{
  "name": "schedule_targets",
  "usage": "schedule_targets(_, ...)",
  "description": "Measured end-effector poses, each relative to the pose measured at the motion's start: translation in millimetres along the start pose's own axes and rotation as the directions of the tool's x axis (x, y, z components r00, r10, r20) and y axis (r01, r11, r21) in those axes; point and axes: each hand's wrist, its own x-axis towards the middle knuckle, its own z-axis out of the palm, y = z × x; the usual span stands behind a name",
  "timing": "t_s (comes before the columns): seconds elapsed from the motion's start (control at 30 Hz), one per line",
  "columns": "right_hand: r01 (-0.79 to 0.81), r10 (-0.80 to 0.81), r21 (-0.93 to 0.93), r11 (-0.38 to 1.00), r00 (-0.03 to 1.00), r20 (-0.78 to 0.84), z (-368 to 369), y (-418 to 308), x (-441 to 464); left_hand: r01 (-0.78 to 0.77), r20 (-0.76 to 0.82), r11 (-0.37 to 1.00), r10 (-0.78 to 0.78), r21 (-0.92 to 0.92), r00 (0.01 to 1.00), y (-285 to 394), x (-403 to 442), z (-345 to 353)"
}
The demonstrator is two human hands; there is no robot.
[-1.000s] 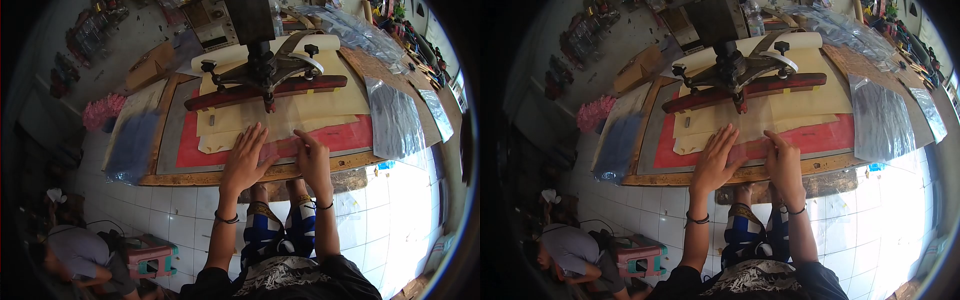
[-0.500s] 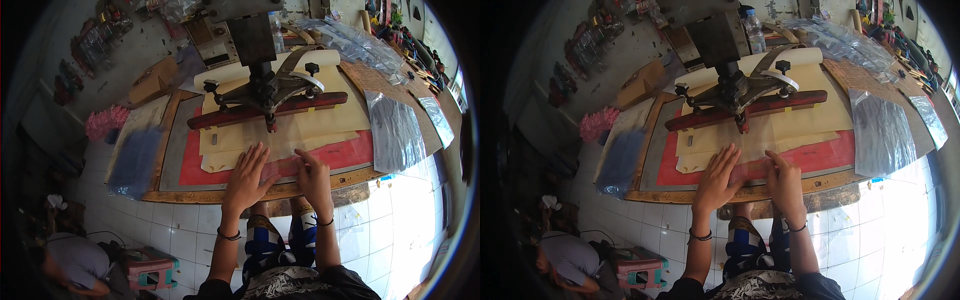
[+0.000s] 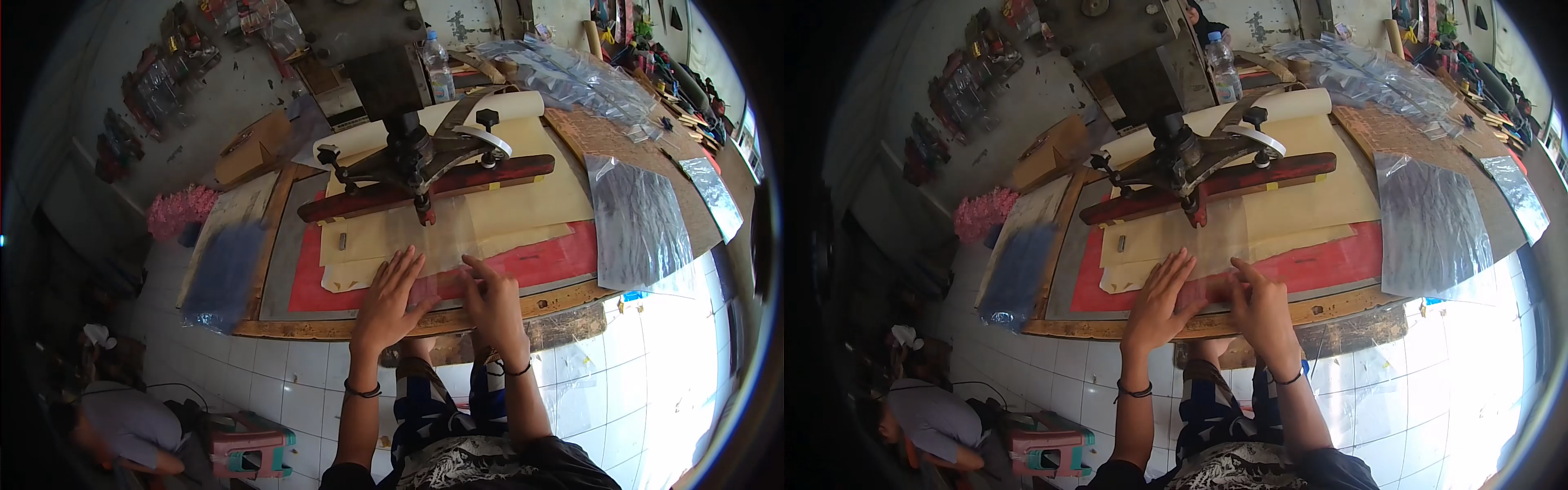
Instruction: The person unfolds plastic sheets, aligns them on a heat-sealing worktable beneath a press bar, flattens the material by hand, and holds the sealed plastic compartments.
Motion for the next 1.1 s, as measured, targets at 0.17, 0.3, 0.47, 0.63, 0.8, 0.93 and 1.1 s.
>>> schedule_targets(0.17, 0.017, -0.017, -0.007, 1.0, 1.0, 0.016, 4.7, 18.0, 1.6, -0.007, 0.006, 1.0, 0.007, -0.017, 1.0, -4.7, 0.1, 2.4)
schedule_targets(0.3, -0.018, 0.02, -0.015, 1.0, 0.993, 0.121, -8.8, 15.2, 14.2, 0.008, 0.054, 1.0, -0.007, -0.026, 0.999, -5.2, 2.1, -2.1)
schedule_targets(0.47, 0.047, -0.045, -0.018, 0.999, 0.997, 0.064, -2.4, 22.9, 21.4, 0.017, 0.076, 0.999, -0.015, -0.028, 0.997, -5.9, 4.7, -2.2)
schedule_targets(0.63, 0.055, -0.055, -0.008, 0.998, 0.997, 0.062, -3.6, 24.1, 14.0, -0.006, 0.045, 1.0, 0.006, -0.001, 0.999, -4.9, -0.1, 1.8)
schedule_targets(0.8, 0.049, -0.054, 0.061, 0.997, 0.994, 0.091, -6.2, 28.0, 18.6, 0.019, 0.038, 1.0, -0.019, 0.004, 0.999, 0.2, -1.1, 3.3)
schedule_targets(0.93, -0.078, 0.07, 0.13, 0.989, 0.996, 0.061, -7.9, 14.6, 17.1, 0.006, 0.001, 1.0, -0.006, 0.006, 1.0, 4.0, 1.6, 7.9)
schedule_targets(1.1, -0.04, 0.041, 0.183, 0.982, 0.999, -0.002, -3.9, 19.2, 18.0, 0.019, -0.035, 1.0, -0.019, -0.017, 0.999, 9.8, 0.8, 6.6)
